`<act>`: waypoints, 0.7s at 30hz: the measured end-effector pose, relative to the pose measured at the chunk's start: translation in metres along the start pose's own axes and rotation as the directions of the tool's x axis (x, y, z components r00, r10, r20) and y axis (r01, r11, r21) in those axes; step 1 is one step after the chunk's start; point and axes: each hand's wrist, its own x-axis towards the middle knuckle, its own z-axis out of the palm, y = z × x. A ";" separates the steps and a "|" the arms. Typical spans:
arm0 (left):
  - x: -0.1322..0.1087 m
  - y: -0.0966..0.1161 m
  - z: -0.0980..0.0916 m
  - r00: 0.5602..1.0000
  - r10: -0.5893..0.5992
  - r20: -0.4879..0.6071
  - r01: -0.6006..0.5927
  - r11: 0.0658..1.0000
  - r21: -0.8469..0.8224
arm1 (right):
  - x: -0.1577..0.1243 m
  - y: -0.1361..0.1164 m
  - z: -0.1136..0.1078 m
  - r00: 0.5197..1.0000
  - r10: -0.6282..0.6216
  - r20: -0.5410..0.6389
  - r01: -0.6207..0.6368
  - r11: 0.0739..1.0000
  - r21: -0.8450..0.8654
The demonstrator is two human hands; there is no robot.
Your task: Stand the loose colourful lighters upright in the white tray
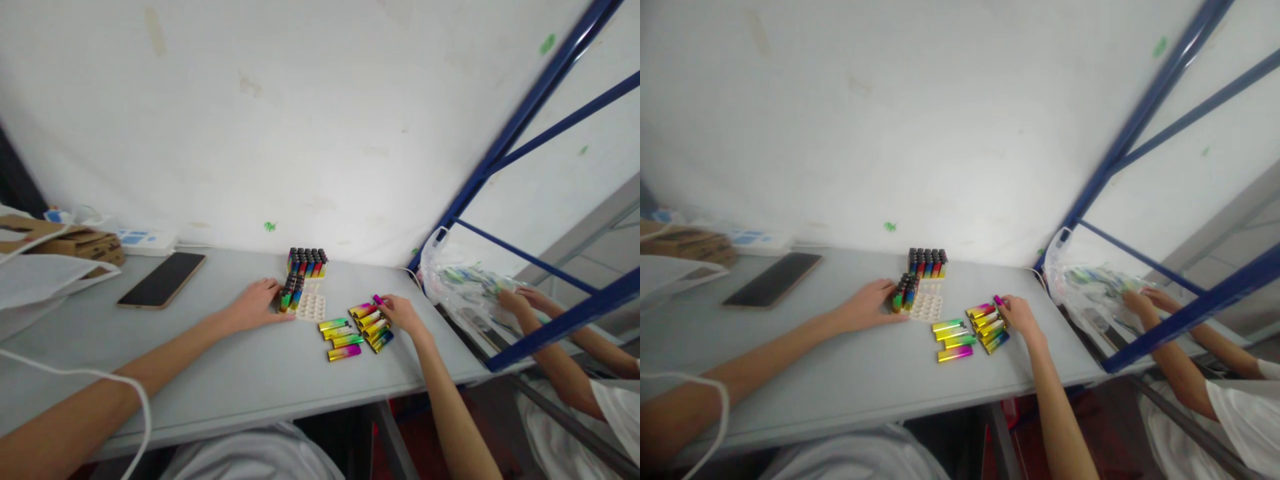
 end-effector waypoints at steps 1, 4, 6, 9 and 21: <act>0.000 0.000 0.000 1.000 0.001 0.000 -0.001 1.000 0.005 | 0.005 -0.003 -0.002 1.000 -0.010 0.001 0.010 1.000 0.020; 0.000 -0.001 0.001 1.000 0.002 -0.002 -0.002 1.000 0.002 | 0.019 -0.018 -0.012 0.997 0.062 -0.038 -0.051 0.970 0.238; 0.001 -0.001 0.001 1.000 0.011 -0.005 -0.011 1.000 -0.005 | 0.025 -0.034 -0.019 0.993 0.099 -0.055 -0.060 0.871 0.488; 0.001 0.000 0.000 1.000 0.010 -0.002 -0.010 1.000 0.016 | 0.034 -0.072 -0.027 0.994 -0.002 -0.111 0.089 0.617 0.782; -0.001 0.007 -0.005 1.000 0.013 0.010 -0.014 0.998 0.066 | 0.042 -0.184 0.028 0.998 0.023 -0.059 0.047 0.357 0.933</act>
